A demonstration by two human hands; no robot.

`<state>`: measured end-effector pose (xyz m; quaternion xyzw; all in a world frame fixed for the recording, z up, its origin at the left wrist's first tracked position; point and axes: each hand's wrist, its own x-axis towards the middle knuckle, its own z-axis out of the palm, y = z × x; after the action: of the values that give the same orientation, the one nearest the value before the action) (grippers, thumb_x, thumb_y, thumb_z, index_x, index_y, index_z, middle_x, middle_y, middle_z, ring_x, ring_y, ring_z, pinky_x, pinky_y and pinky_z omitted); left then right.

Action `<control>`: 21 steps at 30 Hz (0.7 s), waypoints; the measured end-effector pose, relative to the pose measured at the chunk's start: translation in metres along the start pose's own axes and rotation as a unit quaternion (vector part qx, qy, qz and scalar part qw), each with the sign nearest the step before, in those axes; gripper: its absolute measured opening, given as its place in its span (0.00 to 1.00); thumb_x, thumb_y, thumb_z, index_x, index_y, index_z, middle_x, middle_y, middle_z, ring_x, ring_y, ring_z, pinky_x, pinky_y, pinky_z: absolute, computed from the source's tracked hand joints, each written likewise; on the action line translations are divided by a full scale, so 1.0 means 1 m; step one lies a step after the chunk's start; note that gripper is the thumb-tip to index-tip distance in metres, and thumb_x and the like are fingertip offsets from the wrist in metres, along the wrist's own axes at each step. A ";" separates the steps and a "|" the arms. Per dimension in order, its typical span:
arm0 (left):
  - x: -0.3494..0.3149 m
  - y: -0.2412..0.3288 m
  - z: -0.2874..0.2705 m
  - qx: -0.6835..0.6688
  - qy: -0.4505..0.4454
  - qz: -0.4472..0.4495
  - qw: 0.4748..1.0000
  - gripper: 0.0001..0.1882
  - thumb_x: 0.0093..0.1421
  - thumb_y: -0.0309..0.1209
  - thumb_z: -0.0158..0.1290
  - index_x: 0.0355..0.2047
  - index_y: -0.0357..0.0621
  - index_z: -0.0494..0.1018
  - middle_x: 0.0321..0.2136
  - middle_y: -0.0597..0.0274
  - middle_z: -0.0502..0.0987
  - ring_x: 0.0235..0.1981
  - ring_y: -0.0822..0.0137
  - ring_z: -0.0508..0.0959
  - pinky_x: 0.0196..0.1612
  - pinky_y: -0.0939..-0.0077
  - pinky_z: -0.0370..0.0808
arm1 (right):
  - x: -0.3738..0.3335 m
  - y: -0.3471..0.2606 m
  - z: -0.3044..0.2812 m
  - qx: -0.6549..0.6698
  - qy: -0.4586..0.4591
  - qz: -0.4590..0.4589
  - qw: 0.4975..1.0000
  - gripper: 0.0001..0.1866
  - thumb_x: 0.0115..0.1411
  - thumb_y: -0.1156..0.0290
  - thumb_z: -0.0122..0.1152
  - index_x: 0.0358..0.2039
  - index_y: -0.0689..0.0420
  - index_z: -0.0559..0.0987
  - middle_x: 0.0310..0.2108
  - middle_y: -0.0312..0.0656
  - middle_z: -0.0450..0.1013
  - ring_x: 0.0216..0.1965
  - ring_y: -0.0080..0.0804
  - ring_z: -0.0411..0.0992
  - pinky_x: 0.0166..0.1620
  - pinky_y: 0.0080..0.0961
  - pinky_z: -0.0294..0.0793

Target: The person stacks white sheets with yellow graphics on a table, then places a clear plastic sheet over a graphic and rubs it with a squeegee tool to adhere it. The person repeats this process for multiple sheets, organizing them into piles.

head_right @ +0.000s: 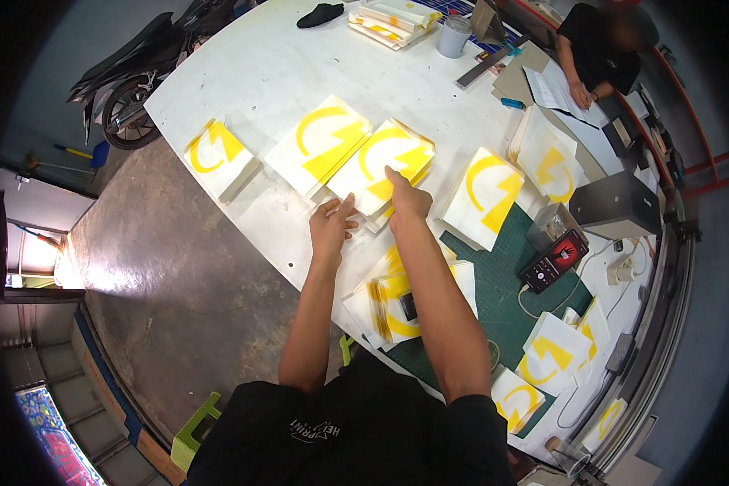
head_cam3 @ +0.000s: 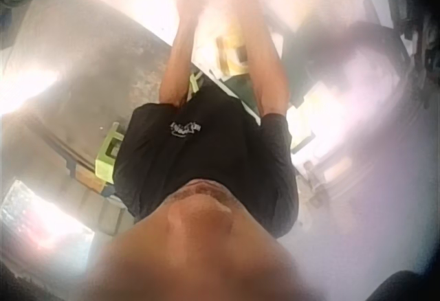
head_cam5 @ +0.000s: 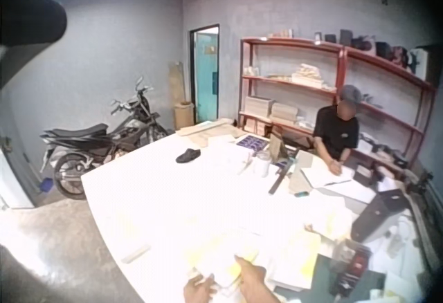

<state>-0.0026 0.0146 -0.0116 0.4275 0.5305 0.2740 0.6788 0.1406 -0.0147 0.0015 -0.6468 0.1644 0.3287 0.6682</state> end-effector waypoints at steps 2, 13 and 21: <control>-0.005 0.001 0.002 0.011 -0.014 0.002 1.000 0.40 0.59 0.48 0.65 0.56 0.22 0.68 0.37 0.50 0.83 0.27 0.70 0.79 0.29 0.79 0.72 | 0.016 0.006 -0.004 -0.008 0.010 -0.019 1.000 0.34 0.49 0.69 0.80 0.50 0.77 0.75 0.49 0.54 0.76 0.46 0.41 0.77 0.49 0.34 0.78; -0.038 0.006 -0.040 0.074 0.017 0.257 0.963 0.37 0.65 0.49 0.61 0.61 0.30 0.66 0.48 0.50 0.78 0.41 0.67 0.77 0.42 0.72 0.75 | -0.055 -0.026 -0.077 0.062 -0.203 -0.103 0.972 0.23 0.55 0.80 0.74 0.49 0.70 0.75 0.46 0.51 0.79 0.43 0.36 0.80 0.48 0.30 0.82; -0.026 0.081 -0.034 0.022 -0.359 0.231 0.904 0.38 0.59 0.28 0.66 0.65 0.35 0.61 0.59 0.54 0.72 0.62 0.63 0.70 0.66 0.64 0.65 | -0.057 -0.028 -0.092 -0.035 -0.373 -0.293 0.880 0.26 0.58 0.82 0.70 0.56 0.64 0.72 0.52 0.48 0.78 0.51 0.33 0.78 0.56 0.30 0.77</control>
<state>-0.0362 0.0429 0.0692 0.6221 0.1434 0.2396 0.7315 0.1362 -0.1153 0.0491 -0.5178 -0.3056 0.3400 0.7231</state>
